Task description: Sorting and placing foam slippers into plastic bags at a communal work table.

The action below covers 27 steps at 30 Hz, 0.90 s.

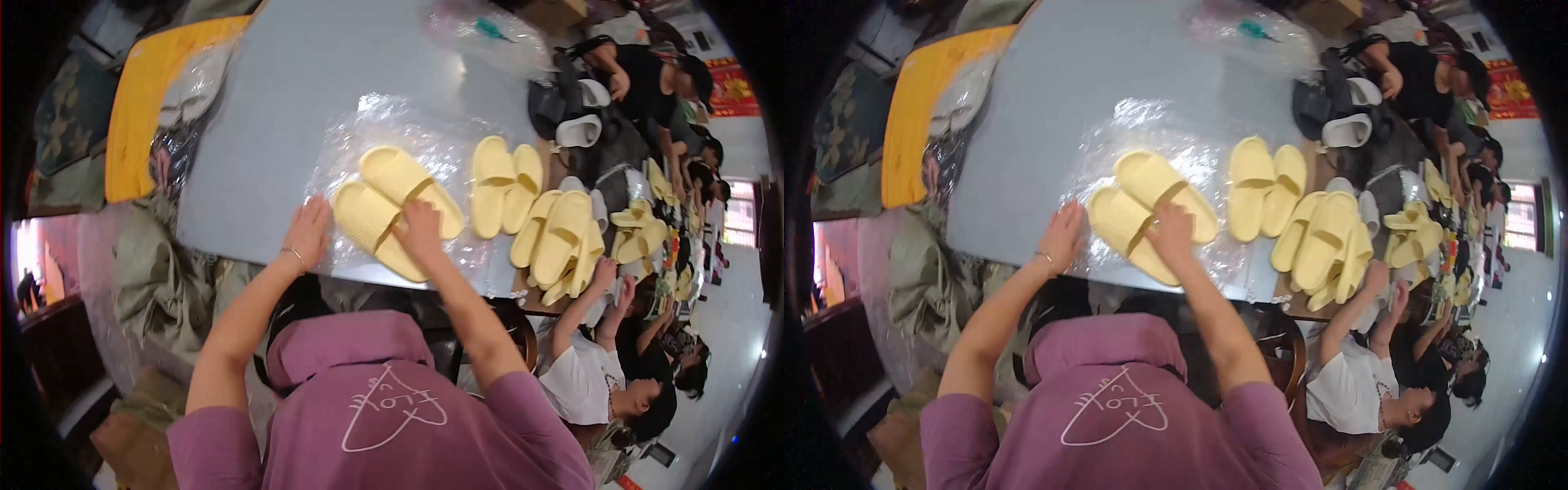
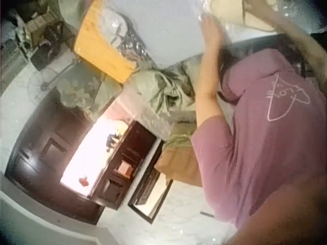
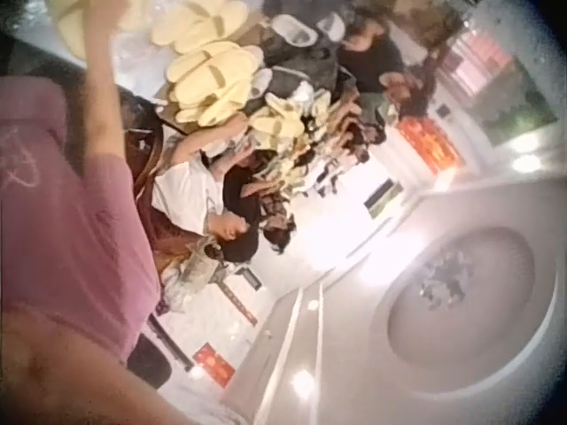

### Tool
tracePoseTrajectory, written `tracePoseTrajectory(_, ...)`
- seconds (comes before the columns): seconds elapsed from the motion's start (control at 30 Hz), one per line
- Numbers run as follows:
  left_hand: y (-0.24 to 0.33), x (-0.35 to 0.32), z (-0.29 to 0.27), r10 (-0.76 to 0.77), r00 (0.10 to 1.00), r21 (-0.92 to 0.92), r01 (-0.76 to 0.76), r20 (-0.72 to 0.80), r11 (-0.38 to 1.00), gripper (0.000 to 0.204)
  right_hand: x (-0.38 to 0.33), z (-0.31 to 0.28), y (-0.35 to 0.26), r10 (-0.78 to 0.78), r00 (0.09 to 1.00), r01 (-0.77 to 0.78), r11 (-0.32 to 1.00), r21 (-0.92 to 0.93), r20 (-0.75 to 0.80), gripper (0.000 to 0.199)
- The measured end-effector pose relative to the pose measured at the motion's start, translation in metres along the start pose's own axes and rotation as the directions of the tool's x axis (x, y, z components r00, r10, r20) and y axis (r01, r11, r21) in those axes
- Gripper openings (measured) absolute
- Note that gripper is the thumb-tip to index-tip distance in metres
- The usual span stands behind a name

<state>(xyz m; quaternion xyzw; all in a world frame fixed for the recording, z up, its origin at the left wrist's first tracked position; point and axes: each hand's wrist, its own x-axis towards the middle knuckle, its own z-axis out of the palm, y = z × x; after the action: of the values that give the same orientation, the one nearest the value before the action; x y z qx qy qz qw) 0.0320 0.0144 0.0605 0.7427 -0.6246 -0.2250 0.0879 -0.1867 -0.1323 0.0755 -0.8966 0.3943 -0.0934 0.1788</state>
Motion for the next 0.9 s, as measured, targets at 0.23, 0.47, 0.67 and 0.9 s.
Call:
tracePoseTrajectory(0.23, 0.029, 0.043, 0.023, -0.265, 0.961, 0.021, 0.265, 0.078, 0.964, 0.07, 0.006, 0.001, 0.036, 0.021, 0.962, -0.011, 0.999, 0.041, -0.271, 0.013)
tracePoseTrajectory(0.47, -0.002, 0.078, 0.014, -0.491, 0.742, -0.401, 0.321, -0.457, 0.858, 0.077, 0.016, -0.088, 0.124, 0.378, 0.716, -0.382, 0.916, 0.123, -0.586, 0.021)
tracePoseTrajectory(0.67, -0.012, 0.104, -0.005, -0.67, 0.612, -0.237, 0.639, -0.419, 0.732, 0.064, 0.035, -0.1, 0.203, 0.58, 0.655, -0.617, 0.781, 0.1, -0.485, 0.012)
tracePoseTrajectory(0.9, -0.037, 0.102, -0.003, -0.694, 0.693, -0.607, 0.47, -0.195, 0.641, 0.027, 0.027, -0.081, 0.073, 0.298, 0.726, -0.137, 0.946, 0.294, -0.62, 0.024)
